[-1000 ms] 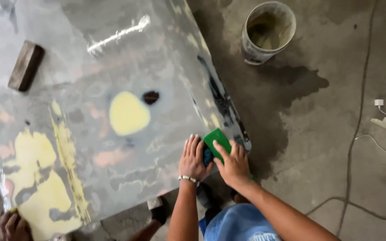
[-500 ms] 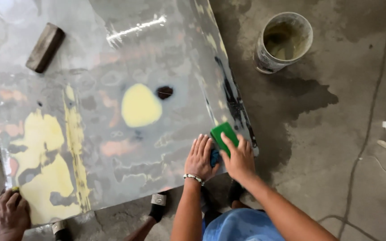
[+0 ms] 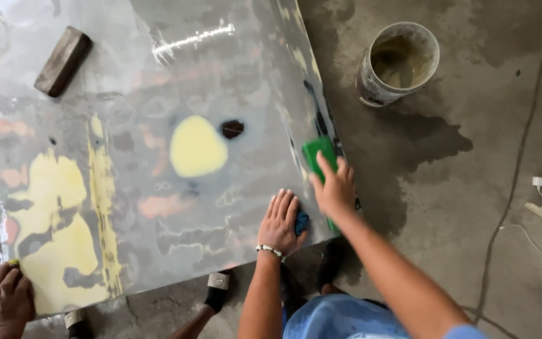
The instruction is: The person scrubs a large, flat metallic car part with a green sponge and a blue cloth. They repeatedly dip the sponge and cloth into a bucket of water and continue scrubbing the surface to remove residue.
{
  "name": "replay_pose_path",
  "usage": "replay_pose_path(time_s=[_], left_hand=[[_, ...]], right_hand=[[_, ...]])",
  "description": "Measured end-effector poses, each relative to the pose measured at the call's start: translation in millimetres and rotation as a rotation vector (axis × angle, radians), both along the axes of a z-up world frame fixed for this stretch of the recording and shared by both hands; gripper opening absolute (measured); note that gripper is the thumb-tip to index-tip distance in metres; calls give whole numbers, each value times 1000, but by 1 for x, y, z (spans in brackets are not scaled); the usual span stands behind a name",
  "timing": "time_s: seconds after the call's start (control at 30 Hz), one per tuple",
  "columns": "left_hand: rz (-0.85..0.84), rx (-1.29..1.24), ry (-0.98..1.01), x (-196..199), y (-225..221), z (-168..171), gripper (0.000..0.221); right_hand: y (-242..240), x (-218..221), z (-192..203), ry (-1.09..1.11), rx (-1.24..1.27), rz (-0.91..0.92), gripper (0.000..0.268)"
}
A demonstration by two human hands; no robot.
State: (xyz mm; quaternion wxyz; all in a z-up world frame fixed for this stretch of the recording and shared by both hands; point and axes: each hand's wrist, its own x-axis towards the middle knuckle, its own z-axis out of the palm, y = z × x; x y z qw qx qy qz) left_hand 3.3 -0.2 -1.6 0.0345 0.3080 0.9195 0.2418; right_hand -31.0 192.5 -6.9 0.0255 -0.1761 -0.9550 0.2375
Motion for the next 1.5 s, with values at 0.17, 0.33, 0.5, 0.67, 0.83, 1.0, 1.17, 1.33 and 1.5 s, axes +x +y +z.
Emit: replay_pose_path(time_s=[0.17, 0.33, 0.5, 0.67, 0.83, 1.0, 1.17, 1.33, 1.5], left_hand=[[-14, -5, -24, -7, 1, -1, 87], [-11, 21, -13, -4, -3, -7, 87], [-19, 5, 20, -2, -6, -3, 86], [-5, 24, -8, -5, -4, -7, 87], [-23, 16, -27, 7, -8, -6, 86], [-26, 22, 13, -4, -4, -7, 88], [-5, 38, 15, -6, -6, -8, 90], [-13, 13, 24, -4, -6, -2, 86], [-33, 21, -45, -1, -5, 1, 90]], right_hand=[[-13, 26, 21, -8, 35, 56, 64], [-18, 19, 17, -73, 6, 134, 63], [2, -19, -3, 27, -95, -24, 61], [-16, 36, 8, -18, 7, 134, 62], [-6, -16, -5, 100, -20, 108, 58], [-12, 13, 10, 117, -13, 127, 61], [-16, -2, 4, 112, 35, 173, 62], [-6, -25, -5, 114, 5, 108, 62], [-20, 6, 22, 5, 82, 152, 64]])
